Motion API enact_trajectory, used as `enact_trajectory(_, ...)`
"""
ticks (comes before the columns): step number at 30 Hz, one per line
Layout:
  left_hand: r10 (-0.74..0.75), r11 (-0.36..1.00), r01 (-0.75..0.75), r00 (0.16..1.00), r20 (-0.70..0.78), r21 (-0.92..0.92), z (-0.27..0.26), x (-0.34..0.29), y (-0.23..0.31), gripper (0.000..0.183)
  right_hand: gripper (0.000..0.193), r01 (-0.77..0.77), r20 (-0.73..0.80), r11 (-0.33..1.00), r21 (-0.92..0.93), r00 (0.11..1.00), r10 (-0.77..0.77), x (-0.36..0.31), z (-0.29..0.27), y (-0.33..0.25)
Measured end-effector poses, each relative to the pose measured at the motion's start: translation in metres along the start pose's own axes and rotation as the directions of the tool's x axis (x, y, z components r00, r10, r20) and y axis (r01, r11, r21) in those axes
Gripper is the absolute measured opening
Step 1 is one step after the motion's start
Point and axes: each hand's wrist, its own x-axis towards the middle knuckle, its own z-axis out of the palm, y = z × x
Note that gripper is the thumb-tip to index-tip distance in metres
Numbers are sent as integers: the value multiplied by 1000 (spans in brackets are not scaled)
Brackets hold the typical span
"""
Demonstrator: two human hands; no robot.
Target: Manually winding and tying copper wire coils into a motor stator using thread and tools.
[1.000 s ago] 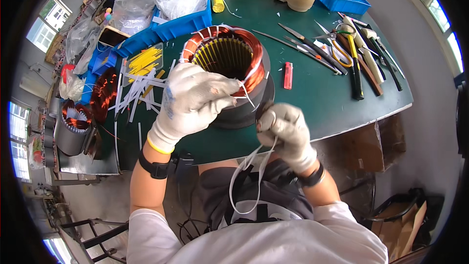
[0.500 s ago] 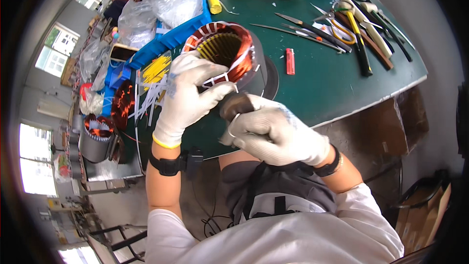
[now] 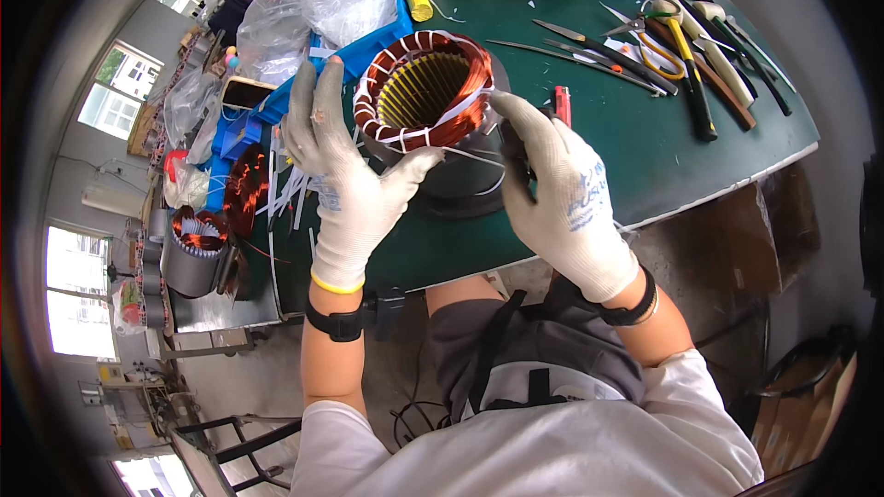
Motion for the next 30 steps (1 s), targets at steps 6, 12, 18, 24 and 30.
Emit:
enact_trajectory(6,125,985,-81,943,309,-151,-23,33,2,92,55,-20,126,982,186,992,-4,6,11,-12)
enact_trajectory(12,90,971,145,515,853,-190,-26,68,-7,68,47,-276,249,904,326,948,199,28,-6,-4)
enact_trajectory(18,275,953,-304,879,390,13,-27,43,6,108,34,-256,112,695,672,963,246,68,-11,-26)
enact_trajectory(24,128,893,95,884,450,-441,-14,25,3,82,14,-268,122,750,604,962,246,32,-25,19)
enact_trajectory(30,63,833,209,884,463,-512,-4,14,4,45,19,-417,332,801,430,898,289,-14,-11,32)
